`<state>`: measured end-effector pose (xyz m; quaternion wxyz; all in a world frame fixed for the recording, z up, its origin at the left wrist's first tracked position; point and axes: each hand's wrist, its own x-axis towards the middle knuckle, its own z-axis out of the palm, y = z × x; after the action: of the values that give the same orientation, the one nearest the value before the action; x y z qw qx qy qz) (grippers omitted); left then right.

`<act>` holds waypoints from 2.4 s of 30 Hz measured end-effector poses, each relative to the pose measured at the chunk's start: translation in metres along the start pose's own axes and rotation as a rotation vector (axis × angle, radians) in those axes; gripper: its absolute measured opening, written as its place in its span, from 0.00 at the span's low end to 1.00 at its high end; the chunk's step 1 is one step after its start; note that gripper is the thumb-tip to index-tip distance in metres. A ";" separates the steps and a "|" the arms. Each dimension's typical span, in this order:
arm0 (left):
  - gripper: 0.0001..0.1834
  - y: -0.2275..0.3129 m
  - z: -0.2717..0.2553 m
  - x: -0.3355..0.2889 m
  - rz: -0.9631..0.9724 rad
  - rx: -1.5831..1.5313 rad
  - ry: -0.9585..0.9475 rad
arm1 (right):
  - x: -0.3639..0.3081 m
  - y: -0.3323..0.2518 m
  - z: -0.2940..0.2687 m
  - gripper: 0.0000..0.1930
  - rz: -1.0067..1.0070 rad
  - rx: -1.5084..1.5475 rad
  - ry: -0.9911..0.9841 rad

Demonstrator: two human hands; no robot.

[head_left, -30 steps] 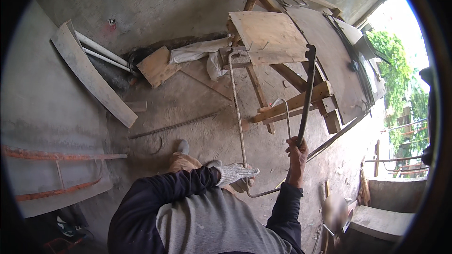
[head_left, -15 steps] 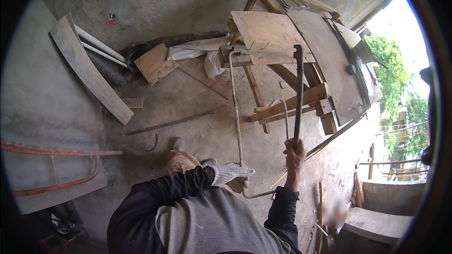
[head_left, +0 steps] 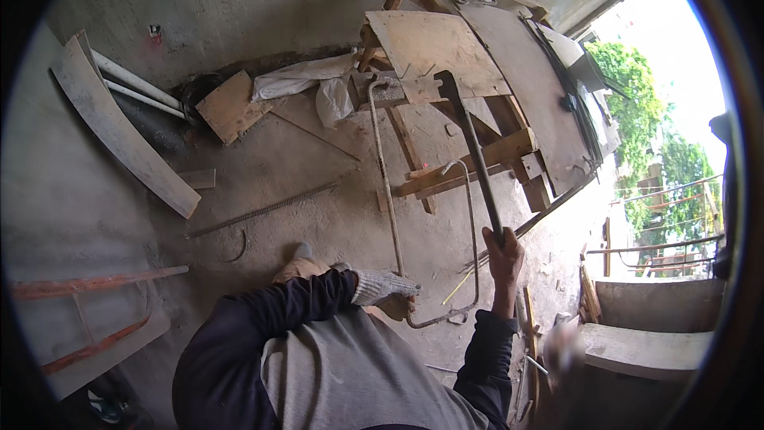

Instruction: The person repeatedly bends a metal rod into a U-shape using a long metal bar as a lever against a wooden workbench. The person holds the rod with a gloved left hand and applies force with the right hand, then places the bent rod on the bench and repeats the process with another rod.

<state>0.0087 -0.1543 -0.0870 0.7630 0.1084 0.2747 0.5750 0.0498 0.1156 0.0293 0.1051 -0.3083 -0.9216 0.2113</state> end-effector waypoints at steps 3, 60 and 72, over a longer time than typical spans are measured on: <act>0.30 -0.031 -0.031 0.025 0.036 -0.032 -0.002 | 0.016 -0.018 -0.008 0.22 -0.056 -0.145 -0.044; 0.28 -0.077 0.076 0.012 0.630 -0.711 0.402 | 0.230 0.183 -0.004 0.24 -0.544 -0.680 0.002; 0.30 -0.061 0.071 -0.081 0.395 -0.529 0.589 | 0.098 0.091 -0.040 0.49 0.121 -0.368 0.110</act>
<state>0.0817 -0.2386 -0.0340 0.5290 -0.2088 0.2980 0.7666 0.0331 0.2546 0.0298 0.0841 -0.3881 -0.9174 0.0280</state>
